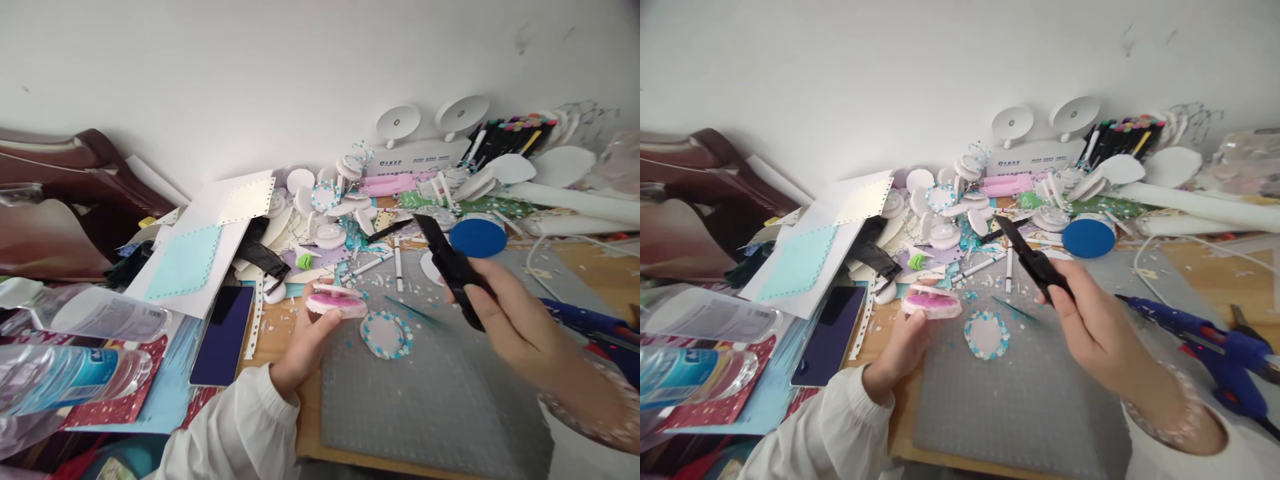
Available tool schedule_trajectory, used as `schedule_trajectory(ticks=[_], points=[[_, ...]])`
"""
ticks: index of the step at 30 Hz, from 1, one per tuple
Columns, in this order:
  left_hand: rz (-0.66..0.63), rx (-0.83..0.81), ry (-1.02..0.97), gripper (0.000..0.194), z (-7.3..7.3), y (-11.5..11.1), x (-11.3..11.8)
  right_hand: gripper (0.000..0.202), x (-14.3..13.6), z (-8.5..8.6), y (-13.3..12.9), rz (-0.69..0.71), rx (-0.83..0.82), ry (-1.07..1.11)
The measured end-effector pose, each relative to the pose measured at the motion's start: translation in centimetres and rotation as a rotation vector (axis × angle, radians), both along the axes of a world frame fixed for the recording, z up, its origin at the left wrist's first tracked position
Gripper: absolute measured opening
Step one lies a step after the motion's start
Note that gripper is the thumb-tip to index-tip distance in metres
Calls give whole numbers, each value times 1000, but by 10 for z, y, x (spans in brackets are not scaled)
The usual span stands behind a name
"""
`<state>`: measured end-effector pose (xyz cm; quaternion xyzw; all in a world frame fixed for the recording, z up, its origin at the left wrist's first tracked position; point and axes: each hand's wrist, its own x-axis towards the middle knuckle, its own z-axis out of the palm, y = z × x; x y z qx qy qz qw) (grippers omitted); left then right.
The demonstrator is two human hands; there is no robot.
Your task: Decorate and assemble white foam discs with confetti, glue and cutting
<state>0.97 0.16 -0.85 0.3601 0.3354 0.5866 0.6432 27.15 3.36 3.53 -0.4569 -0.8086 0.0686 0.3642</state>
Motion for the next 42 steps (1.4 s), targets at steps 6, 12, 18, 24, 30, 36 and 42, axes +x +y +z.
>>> schedule_trajectory(ticks=[6,12,18,24,30,36,42], points=[[85,98,191,68,5,2,3,23,-20,-9,-2,270,91,-76],[15,122,219,72,4,1,6,22,-13,-23,-8,187,129,-103],[36,109,309,79,3,0,6,24,-12,-24,-11,128,151,-173],[46,148,410,83,-2,-2,7,23,-16,-27,-12,135,106,-185],[54,190,520,85,-7,-2,5,21,-16,-26,-11,174,86,-184],[37,274,497,80,-3,-4,8,20,-14,-21,-14,175,122,-216],[75,304,559,81,-5,-8,9,20,-18,-18,-18,132,201,-275]])
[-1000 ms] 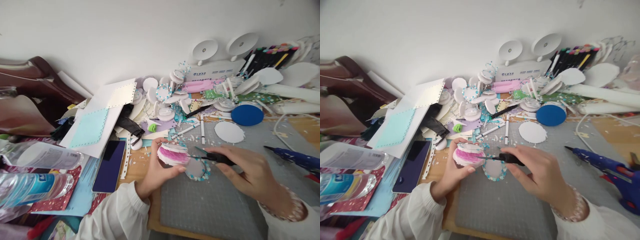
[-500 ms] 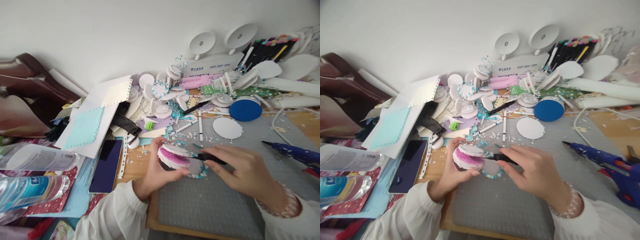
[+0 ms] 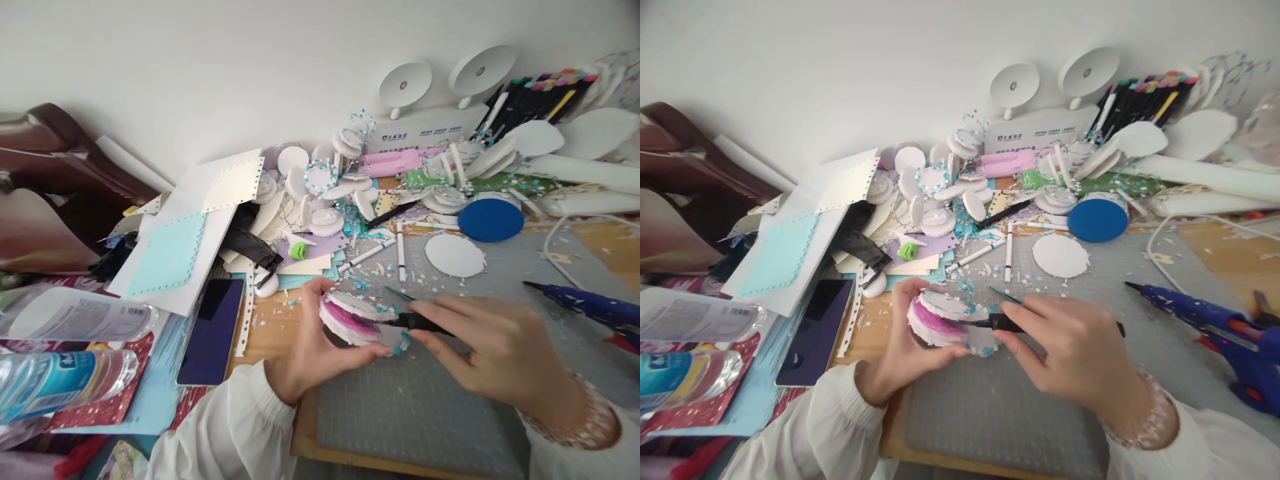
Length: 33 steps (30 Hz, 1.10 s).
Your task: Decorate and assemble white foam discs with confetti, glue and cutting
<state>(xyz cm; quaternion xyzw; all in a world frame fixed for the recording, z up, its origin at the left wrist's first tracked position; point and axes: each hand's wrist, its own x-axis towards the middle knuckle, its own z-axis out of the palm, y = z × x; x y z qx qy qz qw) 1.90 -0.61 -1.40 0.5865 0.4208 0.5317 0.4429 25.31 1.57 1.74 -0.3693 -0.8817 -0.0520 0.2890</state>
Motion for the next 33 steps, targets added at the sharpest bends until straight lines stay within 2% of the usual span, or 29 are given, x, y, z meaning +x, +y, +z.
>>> schedule_trajectory(ticks=[5,13,19,26,29,33], points=[[43,-35,-27,81,0,-4,2,22,-5,-1,-2,-2,19,5],[-29,-34,-309,79,9,-3,7,20,-12,4,-5,26,71,41],[-145,-117,-366,74,18,-4,3,20,-15,3,-9,13,117,43],[-202,-193,-329,74,29,-3,-2,20,-16,3,-12,26,141,26],[-160,-159,-271,73,25,-1,-3,19,-18,3,-12,-8,146,27],[0,12,-129,77,15,3,-1,17,-17,2,-12,-41,114,44]])
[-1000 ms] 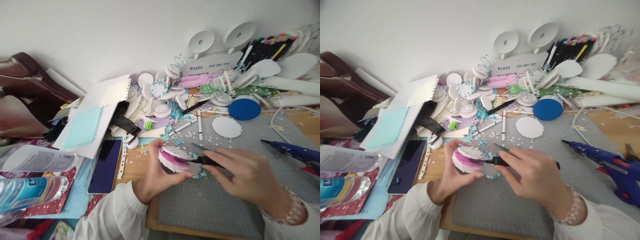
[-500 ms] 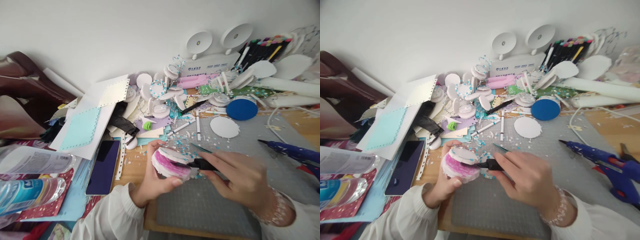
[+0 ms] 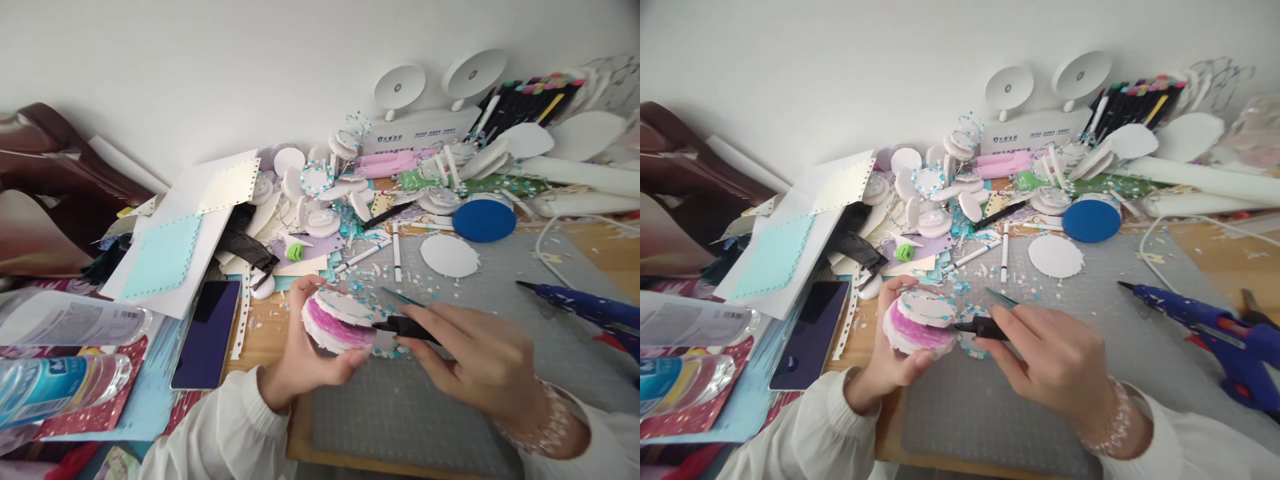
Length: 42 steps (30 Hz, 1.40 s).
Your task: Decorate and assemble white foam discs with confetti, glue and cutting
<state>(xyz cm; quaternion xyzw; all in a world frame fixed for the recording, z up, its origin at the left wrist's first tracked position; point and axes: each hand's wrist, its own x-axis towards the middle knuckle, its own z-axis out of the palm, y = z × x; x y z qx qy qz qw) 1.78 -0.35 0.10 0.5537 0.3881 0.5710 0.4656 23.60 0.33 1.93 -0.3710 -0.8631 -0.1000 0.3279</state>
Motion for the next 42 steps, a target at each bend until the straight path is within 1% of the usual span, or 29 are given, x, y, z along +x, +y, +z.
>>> schedule_trajectory(ticks=[3,7,10,13,15,20,23,25,27,29,33,36,40,42], points=[[42,39,12,78,-3,1,2,18,2,-2,0,-1,-21,1],[62,33,6,76,-1,0,5,17,3,-4,0,1,-3,16],[75,-3,-16,81,0,-1,5,16,3,-5,1,-3,-11,35],[57,-57,-32,89,-1,-2,6,14,3,-6,1,-15,-52,52],[52,-63,-32,90,-2,-3,5,14,3,-6,0,-23,-74,62],[77,-44,-14,87,-8,-5,3,15,2,-9,-1,-55,-67,55],[11,-37,-64,81,-10,-4,0,16,2,-10,0,-62,-35,54],[-52,-54,-126,72,-9,-3,-3,17,3,-10,1,-64,-28,52],[-78,-88,-169,61,-6,-1,-4,17,3,-10,1,-66,-30,49],[-52,-90,-164,56,-2,2,-5,17,3,-10,2,-74,-28,44],[36,-10,-90,57,4,4,-4,16,3,-8,1,-84,-30,39],[68,-3,-89,55,3,5,-5,16,5,-9,2,-82,-29,46],[173,-46,-140,51,1,6,-7,16,8,-11,3,-108,-21,57],[169,-41,-120,52,2,6,-7,16,8,-12,4,-100,-42,74]])
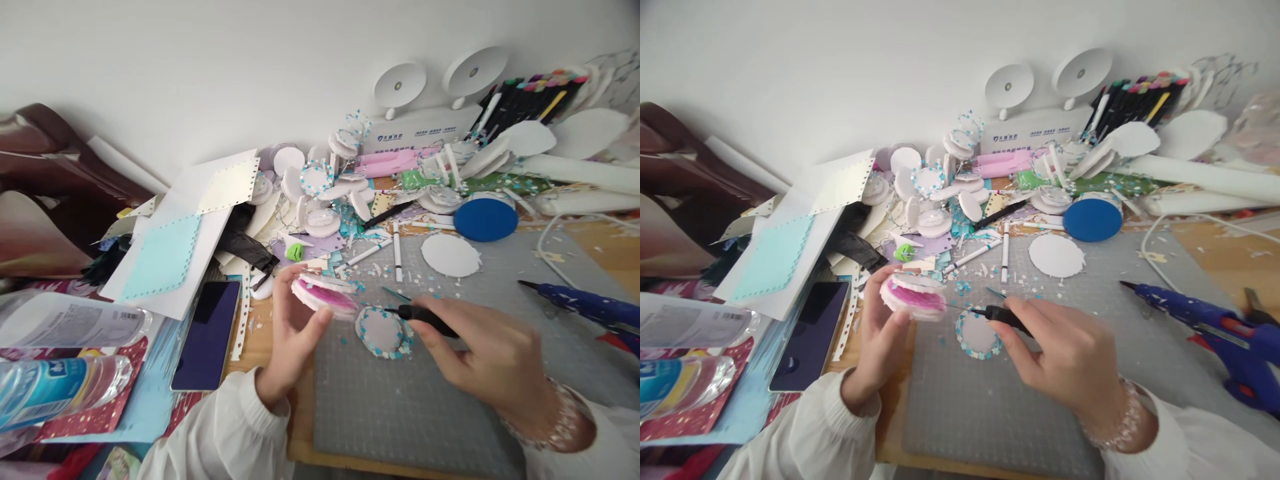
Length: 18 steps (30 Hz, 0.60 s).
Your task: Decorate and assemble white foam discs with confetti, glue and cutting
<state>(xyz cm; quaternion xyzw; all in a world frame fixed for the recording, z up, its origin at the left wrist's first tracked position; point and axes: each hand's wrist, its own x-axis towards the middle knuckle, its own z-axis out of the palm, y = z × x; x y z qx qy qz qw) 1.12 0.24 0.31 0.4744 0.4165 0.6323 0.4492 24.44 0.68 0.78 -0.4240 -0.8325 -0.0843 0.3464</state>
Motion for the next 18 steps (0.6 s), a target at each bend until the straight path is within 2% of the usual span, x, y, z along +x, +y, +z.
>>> schedule_trajectory(ticks=[4,8,18], points=[[-107,16,43,64,0,-3,3,17,-3,0,-2,25,-41,18],[-155,-8,20,71,-8,-6,5,16,-5,2,-3,17,-49,23],[-47,126,177,79,-11,-6,4,18,-5,4,-3,53,-121,23]])
